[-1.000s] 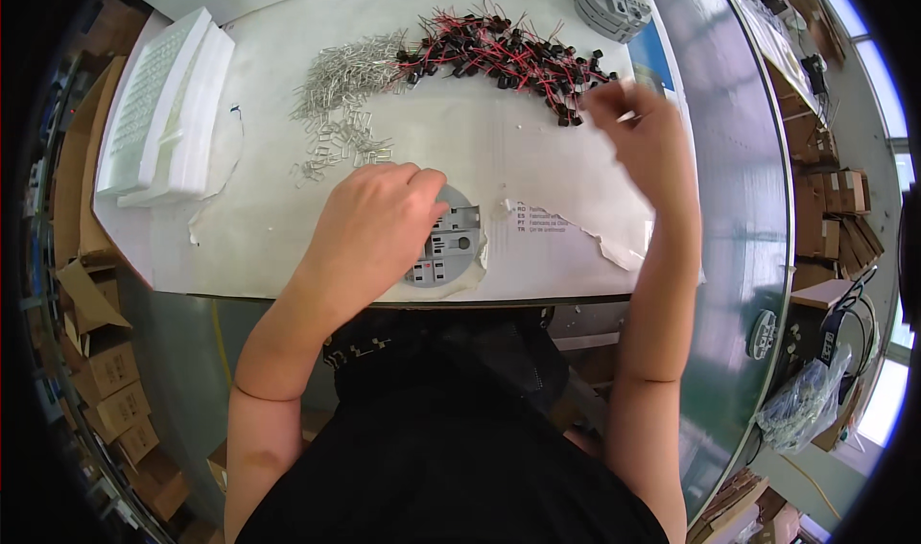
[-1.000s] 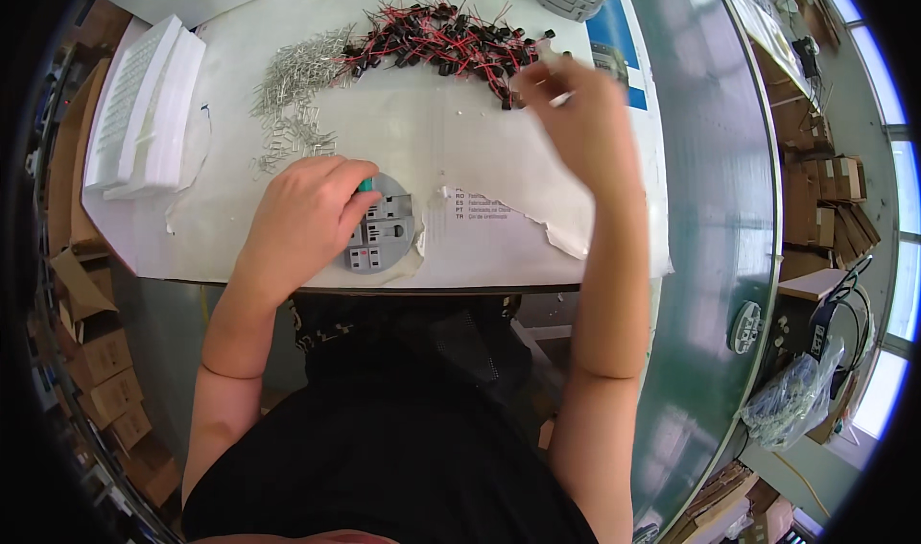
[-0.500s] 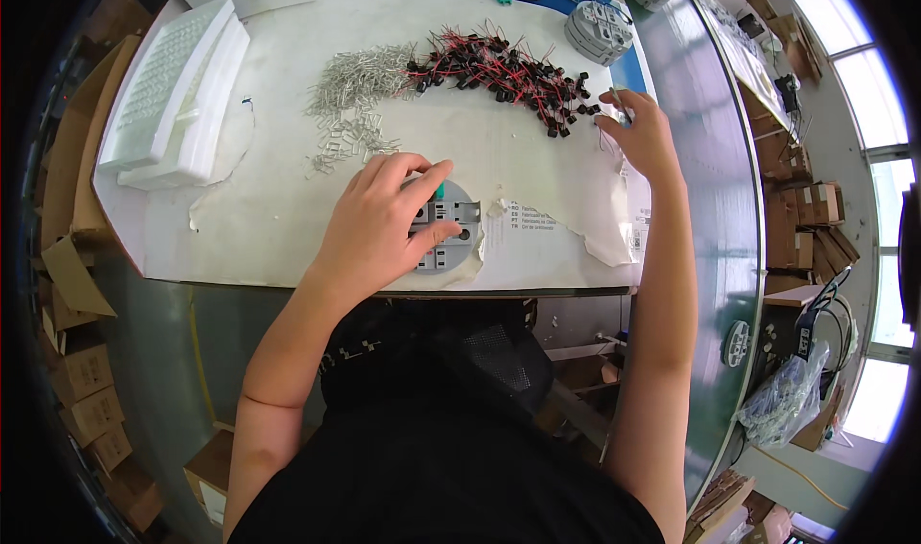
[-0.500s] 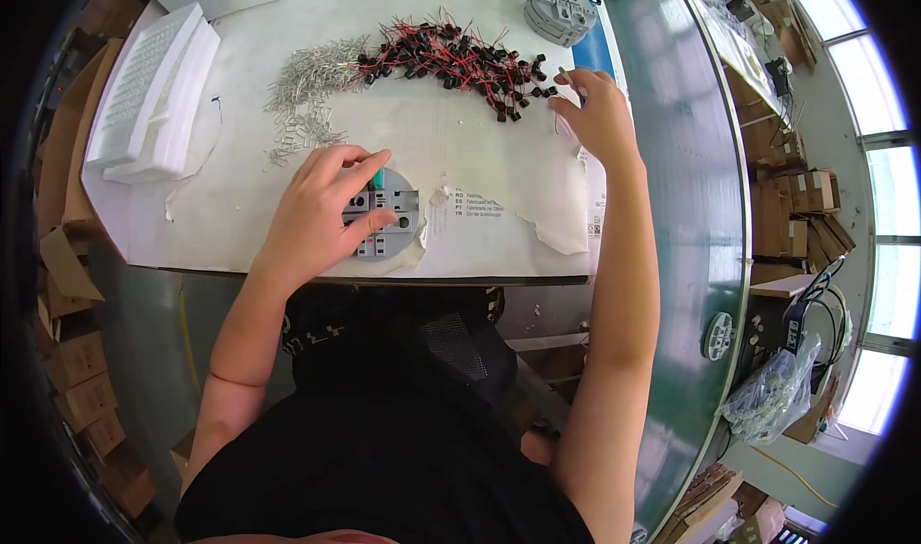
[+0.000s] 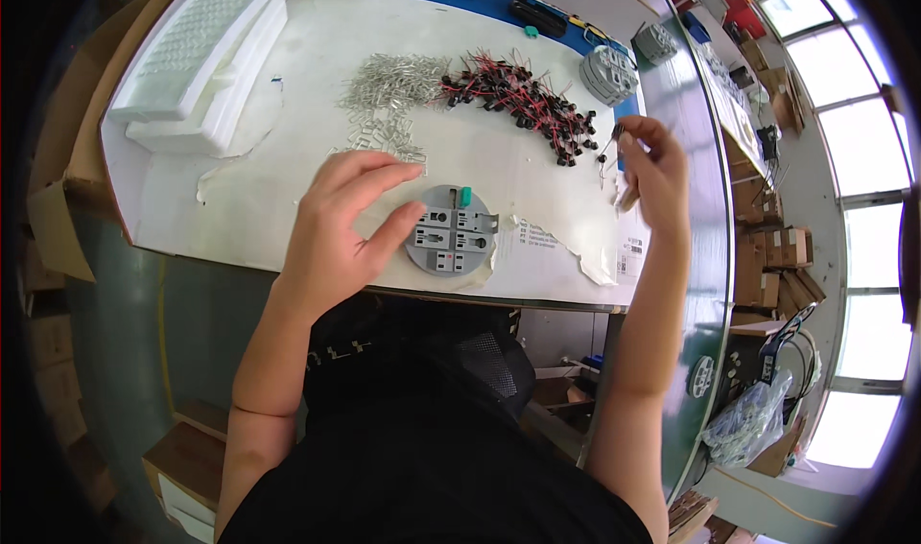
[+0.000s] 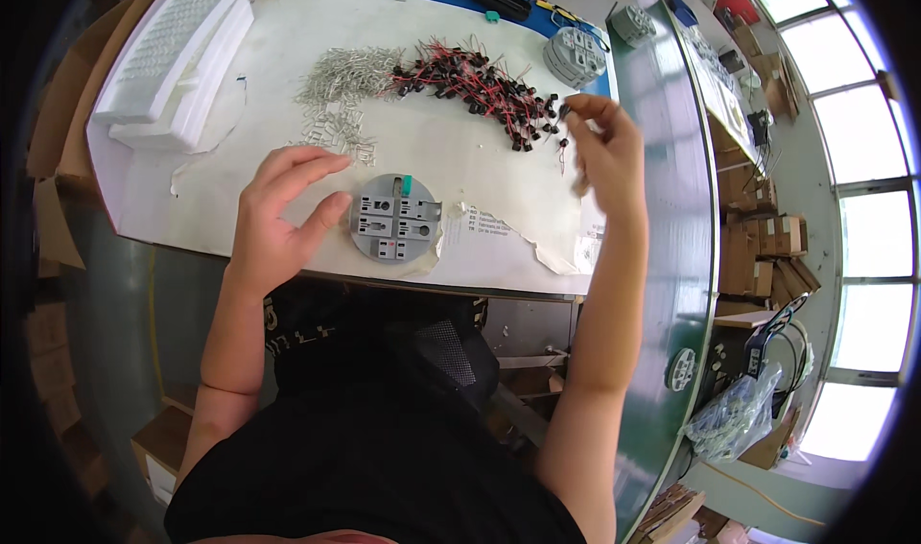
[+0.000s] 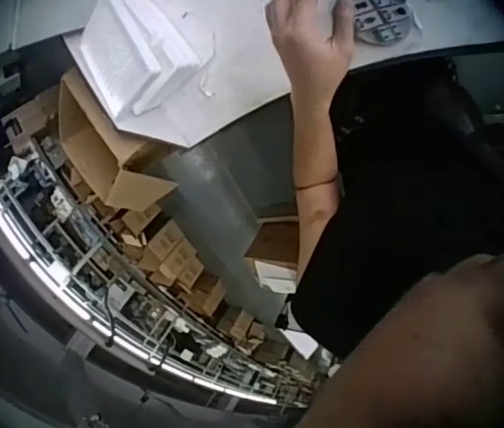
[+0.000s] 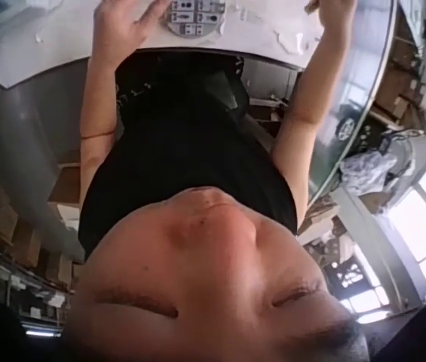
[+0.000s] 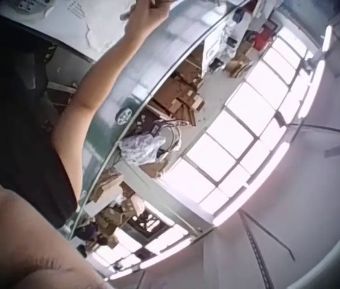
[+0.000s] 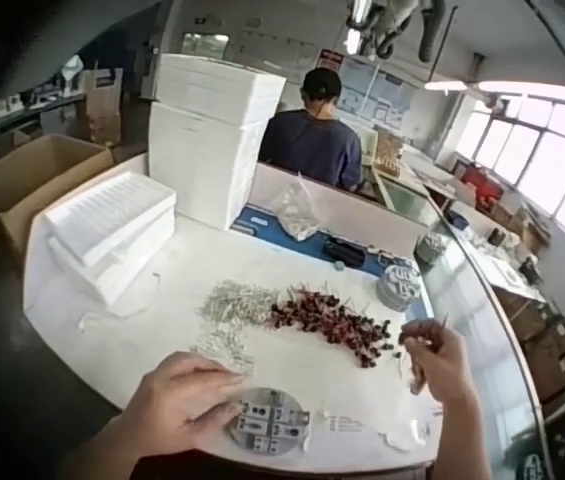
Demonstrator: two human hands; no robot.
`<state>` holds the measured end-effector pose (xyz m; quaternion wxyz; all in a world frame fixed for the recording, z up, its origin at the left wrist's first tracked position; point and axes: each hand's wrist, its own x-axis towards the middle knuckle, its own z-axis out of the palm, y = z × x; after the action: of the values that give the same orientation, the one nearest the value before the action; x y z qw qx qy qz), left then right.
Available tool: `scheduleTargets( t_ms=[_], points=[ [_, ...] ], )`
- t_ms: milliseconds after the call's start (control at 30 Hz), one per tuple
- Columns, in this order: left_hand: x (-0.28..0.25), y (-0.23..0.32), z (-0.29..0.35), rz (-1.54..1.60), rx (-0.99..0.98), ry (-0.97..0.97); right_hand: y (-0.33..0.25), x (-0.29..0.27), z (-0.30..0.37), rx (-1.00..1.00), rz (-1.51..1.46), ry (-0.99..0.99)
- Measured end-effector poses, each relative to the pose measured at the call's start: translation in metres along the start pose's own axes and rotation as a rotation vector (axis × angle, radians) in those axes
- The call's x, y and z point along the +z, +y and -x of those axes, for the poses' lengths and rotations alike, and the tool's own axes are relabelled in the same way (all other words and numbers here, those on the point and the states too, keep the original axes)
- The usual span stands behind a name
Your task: Assembling small electronic or mechanical components onto circular bases at a manufacturing workstation.
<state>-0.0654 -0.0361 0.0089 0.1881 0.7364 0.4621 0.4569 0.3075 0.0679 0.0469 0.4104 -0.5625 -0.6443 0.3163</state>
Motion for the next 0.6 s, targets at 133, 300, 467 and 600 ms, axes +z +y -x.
scheduleTargets(
  t_ms=[133, 300, 467, 600],
  points=[
    [0.022, 0.021, -0.016, 0.480, -0.076, -0.088, -0.048, 0.057, 0.061, 0.109, -0.538, -0.164],
    [0.031, 0.032, -0.023, 1.136, -0.398, -0.252, -0.056, 0.096, 0.081, -0.021, -0.649, -0.256],
    [0.036, 0.020, -0.017, 1.201, -0.500, -0.371, -0.050, 0.110, 0.088, -0.281, -0.428, -0.207],
    [0.038, 0.021, -0.014, 1.111, -0.546, -0.404, -0.043, 0.103, 0.092, -0.350, -0.244, -0.197]
  ],
)
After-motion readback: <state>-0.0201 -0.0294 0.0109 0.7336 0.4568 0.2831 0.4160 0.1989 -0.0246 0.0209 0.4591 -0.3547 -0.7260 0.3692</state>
